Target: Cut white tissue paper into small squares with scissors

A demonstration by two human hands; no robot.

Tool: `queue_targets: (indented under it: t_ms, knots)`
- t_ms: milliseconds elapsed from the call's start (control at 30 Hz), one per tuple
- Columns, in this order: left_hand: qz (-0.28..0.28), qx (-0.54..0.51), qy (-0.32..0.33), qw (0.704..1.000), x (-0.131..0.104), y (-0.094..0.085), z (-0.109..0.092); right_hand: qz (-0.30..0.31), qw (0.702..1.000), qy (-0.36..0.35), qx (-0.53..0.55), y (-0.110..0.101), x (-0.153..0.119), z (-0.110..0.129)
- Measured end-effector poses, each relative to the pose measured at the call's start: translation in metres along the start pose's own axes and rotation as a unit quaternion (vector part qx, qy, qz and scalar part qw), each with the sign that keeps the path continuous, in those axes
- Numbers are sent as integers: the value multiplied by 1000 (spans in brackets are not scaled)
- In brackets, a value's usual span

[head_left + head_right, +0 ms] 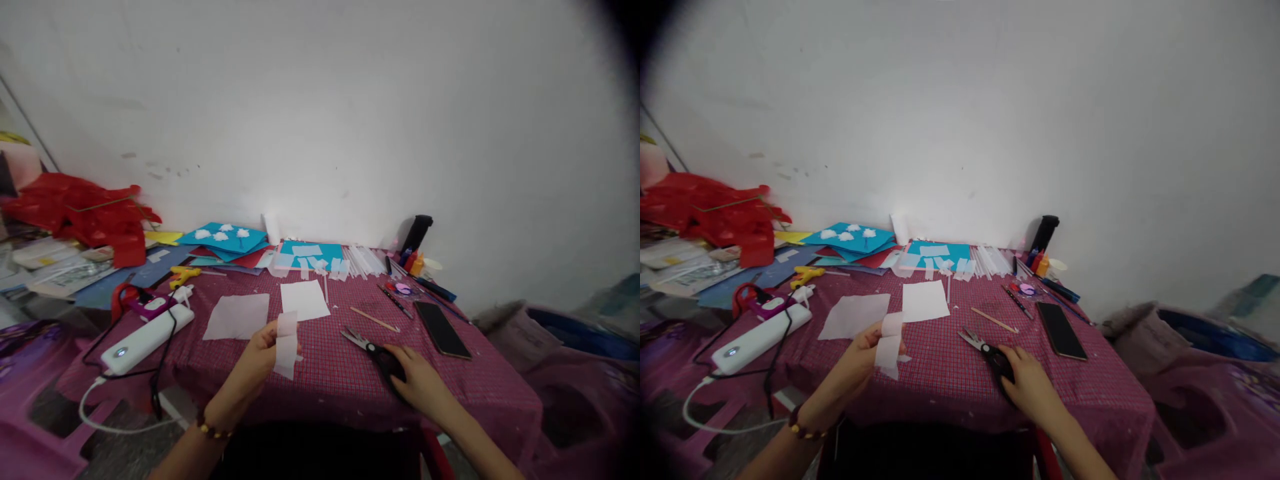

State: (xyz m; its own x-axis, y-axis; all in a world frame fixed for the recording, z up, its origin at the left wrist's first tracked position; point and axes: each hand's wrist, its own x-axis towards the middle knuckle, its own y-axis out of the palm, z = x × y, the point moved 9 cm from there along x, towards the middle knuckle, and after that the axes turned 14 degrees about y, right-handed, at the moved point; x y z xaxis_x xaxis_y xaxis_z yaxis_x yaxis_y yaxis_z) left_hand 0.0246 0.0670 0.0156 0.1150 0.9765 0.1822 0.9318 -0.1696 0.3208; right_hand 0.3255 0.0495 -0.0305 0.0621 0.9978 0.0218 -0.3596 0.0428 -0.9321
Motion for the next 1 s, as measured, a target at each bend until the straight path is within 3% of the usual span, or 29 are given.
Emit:
queue_targets:
  t_ms: [100,200,300,400,467,533,600,733,800,900,1000]
  knots:
    - [26,-10,-13,1000,-4,7,3,-4,1000,-9,-2,-6,-2,3]
    - [36,-9,-49,998,-12,19,8,-59,997,-8,53,-27,-13,22]
    - [47,-12,-82,995,-23,34,15,-47,979,-90,174,-40,-36,77]
    - [58,-6,-91,994,-31,44,23,-20,960,-167,225,-42,-58,132]
    - [63,20,-91,994,-35,47,27,-7,945,-184,271,-39,-65,151]
    - [89,68,-84,990,-38,50,28,-24,924,-152,351,-36,-64,149]
    - [141,129,-60,980,-40,57,24,-15,884,-97,457,-28,-59,136]
    - [238,219,38,946,-45,74,8,154,768,-54,620,-2,-61,132]
    - [257,246,70,932,-47,78,5,207,729,-65,649,-1,-67,136]
    - [272,284,87,915,-49,81,8,219,708,-61,669,-3,-67,136]
    - [315,276,79,905,-54,90,12,185,703,-32,686,-1,-62,129]
